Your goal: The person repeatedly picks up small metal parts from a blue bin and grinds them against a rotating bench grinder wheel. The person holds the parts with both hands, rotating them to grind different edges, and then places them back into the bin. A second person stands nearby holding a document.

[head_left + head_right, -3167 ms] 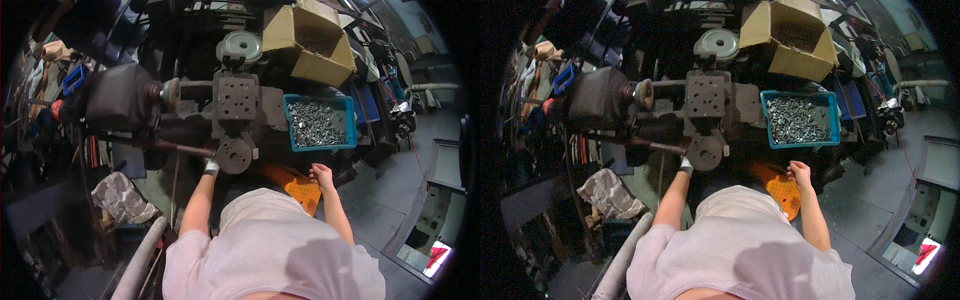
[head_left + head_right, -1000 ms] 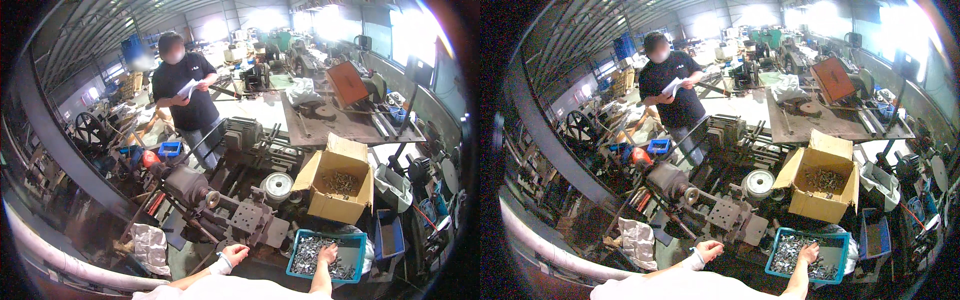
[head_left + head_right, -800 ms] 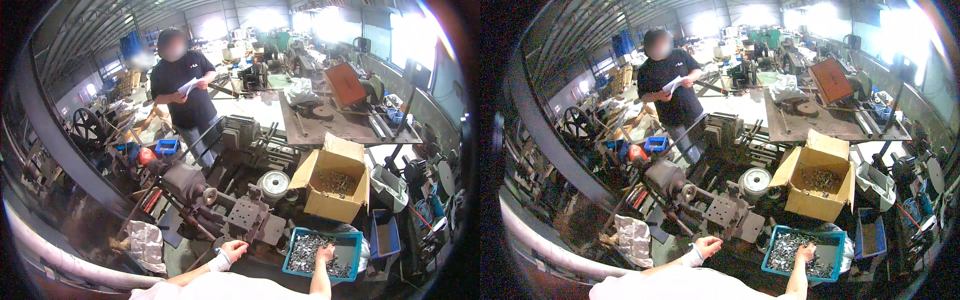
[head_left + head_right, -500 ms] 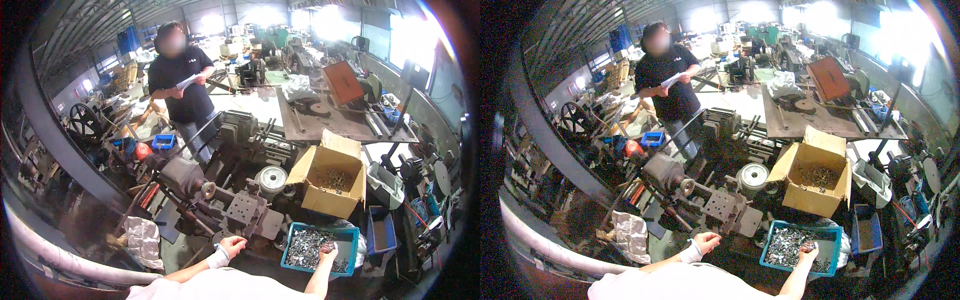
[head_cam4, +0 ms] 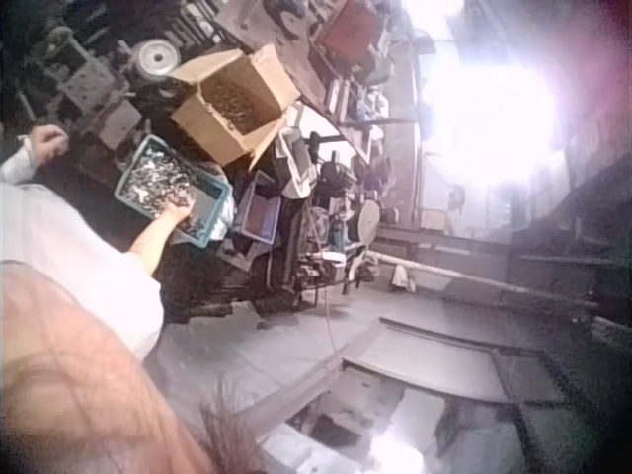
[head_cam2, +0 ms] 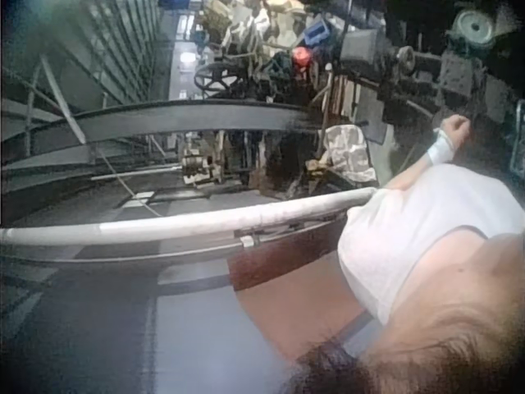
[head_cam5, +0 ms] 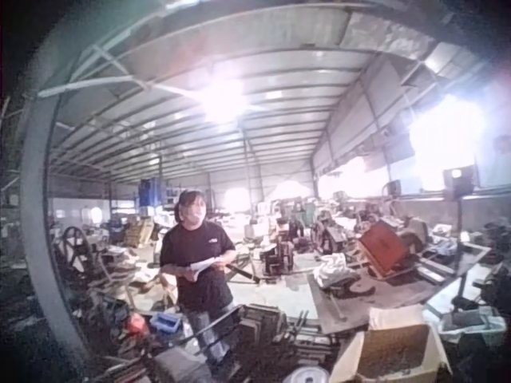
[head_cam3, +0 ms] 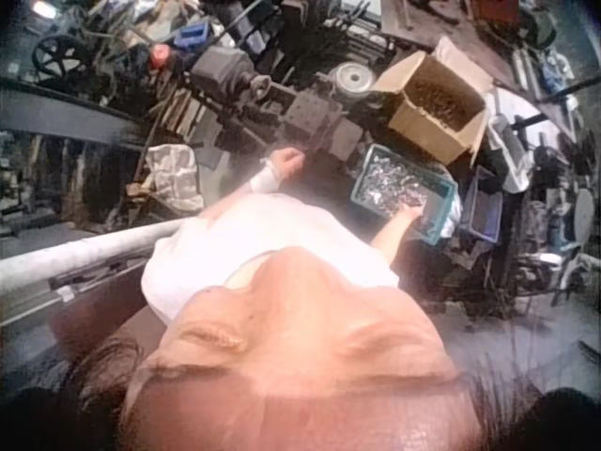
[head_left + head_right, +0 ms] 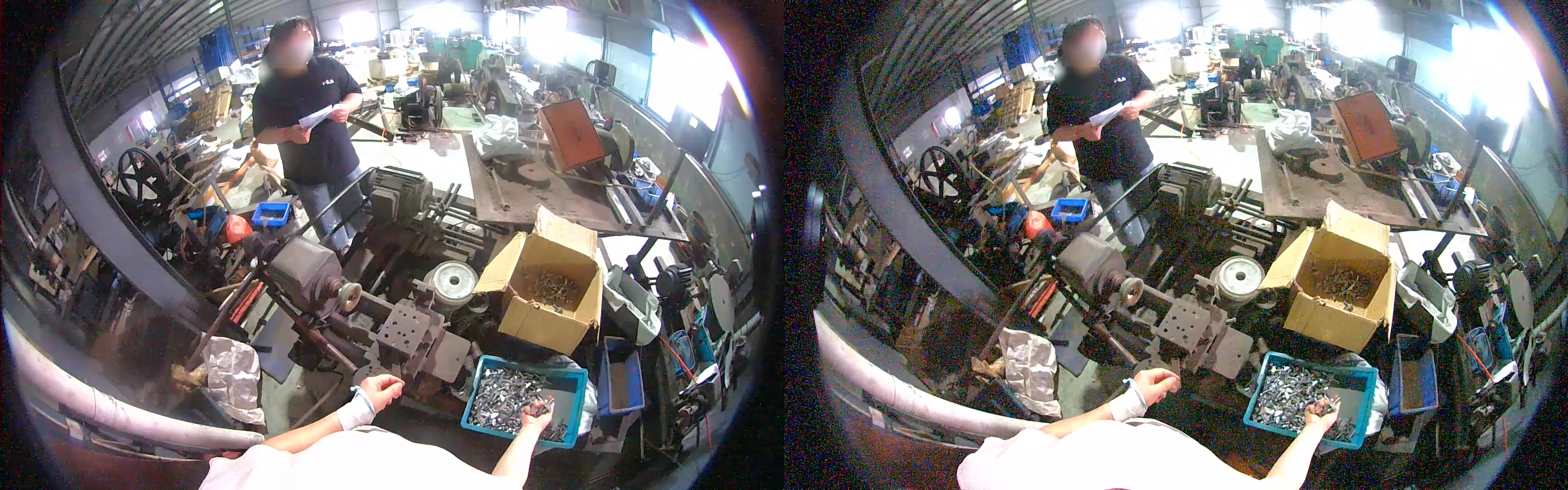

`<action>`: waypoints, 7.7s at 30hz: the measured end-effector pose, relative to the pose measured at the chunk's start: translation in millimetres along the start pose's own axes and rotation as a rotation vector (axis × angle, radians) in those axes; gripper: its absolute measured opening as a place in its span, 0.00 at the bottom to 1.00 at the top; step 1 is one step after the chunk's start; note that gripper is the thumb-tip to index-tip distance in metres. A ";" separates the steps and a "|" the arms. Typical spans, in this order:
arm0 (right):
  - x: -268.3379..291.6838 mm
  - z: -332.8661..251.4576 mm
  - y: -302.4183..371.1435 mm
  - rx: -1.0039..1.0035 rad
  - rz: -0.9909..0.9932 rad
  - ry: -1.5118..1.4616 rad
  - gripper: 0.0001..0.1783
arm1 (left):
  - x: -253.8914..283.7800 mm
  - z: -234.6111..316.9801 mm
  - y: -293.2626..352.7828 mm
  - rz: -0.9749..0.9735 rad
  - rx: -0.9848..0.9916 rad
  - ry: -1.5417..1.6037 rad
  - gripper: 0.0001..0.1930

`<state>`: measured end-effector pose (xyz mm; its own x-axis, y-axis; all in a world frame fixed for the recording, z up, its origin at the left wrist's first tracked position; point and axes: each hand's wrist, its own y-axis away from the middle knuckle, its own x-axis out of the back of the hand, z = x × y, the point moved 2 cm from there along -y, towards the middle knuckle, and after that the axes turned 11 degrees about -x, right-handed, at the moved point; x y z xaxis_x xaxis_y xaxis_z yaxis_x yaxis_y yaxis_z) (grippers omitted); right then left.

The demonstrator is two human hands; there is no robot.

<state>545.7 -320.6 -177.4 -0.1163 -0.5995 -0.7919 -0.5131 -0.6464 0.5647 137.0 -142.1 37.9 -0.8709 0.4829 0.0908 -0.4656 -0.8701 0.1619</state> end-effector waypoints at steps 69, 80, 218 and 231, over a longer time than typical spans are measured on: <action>-292.1 366.3 217.8 0.970 -0.661 1.541 0.09 | 70.0 -27.5 -56.2 -0.111 0.684 1.213 0.14; -303.4 436.4 170.5 -0.168 -0.126 0.812 0.06 | 208.2 -60.2 -78.3 -0.341 0.704 1.107 0.10; -295.6 470.8 53.4 0.046 -0.012 1.278 0.07 | 188.2 -49.1 -150.0 0.082 0.309 0.297 0.08; -298.3 454.2 80.3 -0.040 -0.201 1.176 0.09 | 199.7 -66.1 -142.1 -0.241 0.491 0.807 0.11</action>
<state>152.9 20.8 -1.3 0.8238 -0.5374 -0.1804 -0.4038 -0.7796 0.4788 18.8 71.4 -31.9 -0.6922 0.2707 -0.6690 -0.6871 -0.5306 0.4963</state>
